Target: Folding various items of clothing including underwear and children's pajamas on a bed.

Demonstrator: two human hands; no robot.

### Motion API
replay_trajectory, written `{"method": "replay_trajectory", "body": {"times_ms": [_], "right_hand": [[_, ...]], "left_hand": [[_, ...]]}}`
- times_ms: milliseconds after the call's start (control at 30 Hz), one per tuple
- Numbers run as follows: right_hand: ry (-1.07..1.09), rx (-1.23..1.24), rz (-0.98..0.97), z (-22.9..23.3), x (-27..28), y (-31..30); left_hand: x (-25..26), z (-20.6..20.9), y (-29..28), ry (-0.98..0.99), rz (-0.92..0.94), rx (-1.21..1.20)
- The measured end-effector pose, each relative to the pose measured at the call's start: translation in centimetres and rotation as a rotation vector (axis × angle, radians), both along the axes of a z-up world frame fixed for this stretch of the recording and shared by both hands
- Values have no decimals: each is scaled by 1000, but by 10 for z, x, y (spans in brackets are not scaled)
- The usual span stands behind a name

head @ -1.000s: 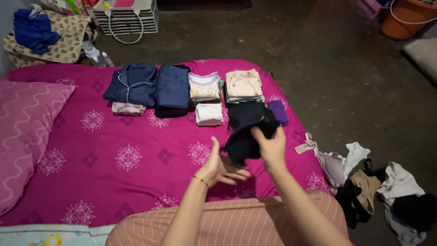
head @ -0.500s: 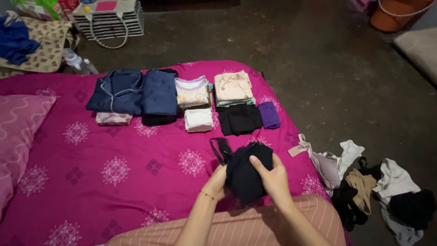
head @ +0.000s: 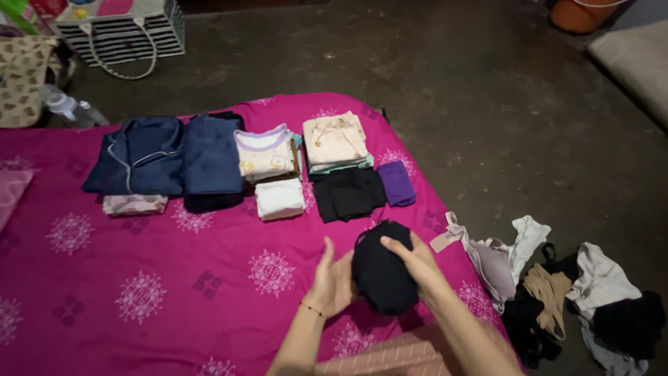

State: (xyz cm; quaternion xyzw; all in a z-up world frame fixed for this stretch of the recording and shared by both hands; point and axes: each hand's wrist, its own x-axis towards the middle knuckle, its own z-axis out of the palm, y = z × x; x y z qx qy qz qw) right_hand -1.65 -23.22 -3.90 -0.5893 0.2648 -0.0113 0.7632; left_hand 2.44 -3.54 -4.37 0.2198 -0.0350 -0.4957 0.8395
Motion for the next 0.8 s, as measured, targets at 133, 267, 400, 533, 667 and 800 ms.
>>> {"method": "replay_trajectory", "body": {"times_ms": [133,267,400,533,667,800], "right_hand": [[28,-263,83,-73,50,-30],[36,-618,51,-139,115,-76],[88,-1159,-203,-123,165,-104],[300,-1196,-141,-98,195,-105],[405,-953,-41,-139,214,-133],[43,-493,-135,-129,186,-134]], "left_hand": [[23,-76,-32,62,8,138],[42,-106,-54,34,188,377],[51,-86,-56,233,169,303],[49,-162,-64,216,182,443],[37,-196,-74,48,424,602],[30,-178,-85,-110,537,659]]}}
